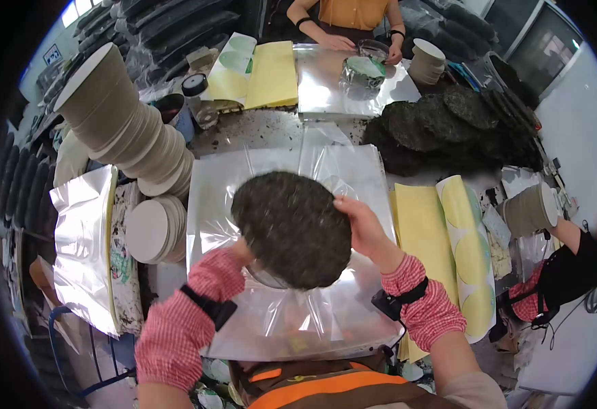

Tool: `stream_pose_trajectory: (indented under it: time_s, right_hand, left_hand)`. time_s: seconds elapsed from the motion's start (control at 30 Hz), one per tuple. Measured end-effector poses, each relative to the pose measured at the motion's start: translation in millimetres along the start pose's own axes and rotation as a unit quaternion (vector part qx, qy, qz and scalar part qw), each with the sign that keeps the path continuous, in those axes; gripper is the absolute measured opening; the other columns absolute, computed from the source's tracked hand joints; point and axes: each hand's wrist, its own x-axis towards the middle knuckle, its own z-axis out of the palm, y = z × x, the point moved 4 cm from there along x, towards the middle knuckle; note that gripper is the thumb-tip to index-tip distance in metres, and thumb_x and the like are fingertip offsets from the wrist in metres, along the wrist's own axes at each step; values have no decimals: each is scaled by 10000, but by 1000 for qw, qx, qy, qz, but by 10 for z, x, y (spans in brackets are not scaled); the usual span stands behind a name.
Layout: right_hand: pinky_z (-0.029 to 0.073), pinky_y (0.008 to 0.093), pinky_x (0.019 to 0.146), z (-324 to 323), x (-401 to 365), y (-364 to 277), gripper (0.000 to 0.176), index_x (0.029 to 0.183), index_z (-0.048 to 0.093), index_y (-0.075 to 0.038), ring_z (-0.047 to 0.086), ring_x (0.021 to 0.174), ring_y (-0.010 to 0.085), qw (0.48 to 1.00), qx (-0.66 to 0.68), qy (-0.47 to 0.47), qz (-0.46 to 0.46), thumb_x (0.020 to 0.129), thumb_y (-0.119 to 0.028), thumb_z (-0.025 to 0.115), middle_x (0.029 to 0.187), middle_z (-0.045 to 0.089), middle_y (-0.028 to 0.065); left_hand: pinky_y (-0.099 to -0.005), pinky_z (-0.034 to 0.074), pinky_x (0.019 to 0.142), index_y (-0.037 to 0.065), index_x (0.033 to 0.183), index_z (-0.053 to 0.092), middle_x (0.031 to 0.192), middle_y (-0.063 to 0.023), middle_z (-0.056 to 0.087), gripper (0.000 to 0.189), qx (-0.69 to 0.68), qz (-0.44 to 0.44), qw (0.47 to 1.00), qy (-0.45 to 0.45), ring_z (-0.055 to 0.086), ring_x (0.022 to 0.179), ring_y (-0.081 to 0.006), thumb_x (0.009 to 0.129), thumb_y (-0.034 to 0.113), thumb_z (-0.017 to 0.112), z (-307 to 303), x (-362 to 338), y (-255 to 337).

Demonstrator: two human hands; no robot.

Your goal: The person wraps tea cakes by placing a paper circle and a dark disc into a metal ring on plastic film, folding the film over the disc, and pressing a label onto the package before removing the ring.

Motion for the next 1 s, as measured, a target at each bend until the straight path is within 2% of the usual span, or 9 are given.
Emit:
stream_pose_trajectory:
  time_s: [0.1, 0.2, 0.27, 0.5, 0.6, 0.63, 0.73, 0.83, 1.0]
  right_hand:
    - [525, 342, 874, -9, -50, 128, 230, 1131, 616, 22, 670, 941, 206, 985, -133, 99, -46, 954, -123, 597, 1051, 692, 128]
    - [521, 358, 850, 292, -121, 106, 284, 1134, 604, 17, 652, 898, 249, 819, -553, 100, -112, 905, -139, 664, 996, 674, 148]
    - [533, 383, 794, 731, -251, -63, 291, 1063, 616, 13, 637, 832, 304, 448, -792, 138, -391, 828, -135, 702, 878, 636, 147]
    - [532, 421, 867, 842, 216, 623, 411, 1067, 622, 8, 615, 1046, 334, 441, -889, -77, -96, 807, -297, 711, 1057, 615, 166]
    - [470, 435, 1020, 889, -96, 270, 681, 1248, 579, 34, 546, 1235, 367, 557, -733, -143, -362, 793, -451, 728, 1265, 586, 217]
    - [339, 441, 1152, 840, -131, 283, 959, 1387, 472, 51, 410, 1387, 371, 530, -766, -185, -315, 727, -589, 741, 1442, 464, 252]
    - [278, 437, 1188, 686, -102, 472, 1054, 1410, 424, 74, 364, 1420, 361, 504, -794, -189, -281, 692, -633, 733, 1487, 418, 243]
    - [326, 431, 1152, 710, -72, 540, 1065, 1380, 430, 101, 415, 1358, 372, 527, -791, -159, -267, 633, -564, 793, 1422, 459, 232]
    - [401, 407, 1063, 758, 13, 589, 1121, 1368, 415, 104, 465, 1244, 366, 570, -787, -106, -214, 491, -390, 908, 1354, 453, 222]
  left_hand:
    - [-458, 293, 1161, 120, 1477, 406, 1528, -190, 356, 576, -163, -116, 944, 263, 359, 1415, -336, 943, 277, 557, -594, -317, 186]
    - [-405, 374, 1124, 68, 1341, 585, 1465, -158, 448, 548, -157, -233, 863, 420, 452, 1355, -328, 811, 9, 708, -776, -567, 546]
    - [-400, 377, 1120, 59, 1329, 590, 1460, -162, 448, 565, -186, -233, 849, 437, 452, 1351, -342, 786, 0, 732, -743, -578, 543]
    - [-432, 402, 1087, 49, 1258, 630, 1393, -146, 488, 566, -163, -254, 848, 435, 474, 1289, -356, 712, -23, 757, -784, -533, 603]
    - [-426, 401, 1070, 56, 1223, 635, 1347, -134, 504, 576, -157, -263, 839, 449, 472, 1243, -345, 672, -39, 774, -767, -513, 571]
    - [-432, 406, 1054, 57, 1200, 630, 1311, -132, 509, 559, -160, -271, 835, 452, 476, 1217, -344, 668, -50, 767, -785, -482, 578]
    - [-443, 421, 1006, 51, 1143, 606, 1204, -131, 512, 514, -131, -274, 842, 446, 481, 1162, -343, 660, -54, 747, -825, -351, 612]
    - [-425, 440, 983, 19, 1162, 586, 1164, -125, 523, 587, 157, -315, 877, 327, 492, 1141, -342, 623, 60, 814, -846, -235, 668]
    - [-342, 472, 952, -63, 1182, 571, 1146, -132, 528, 797, 103, -212, 963, 134, 526, 1123, -300, 506, 203, 899, -1129, -178, 844]
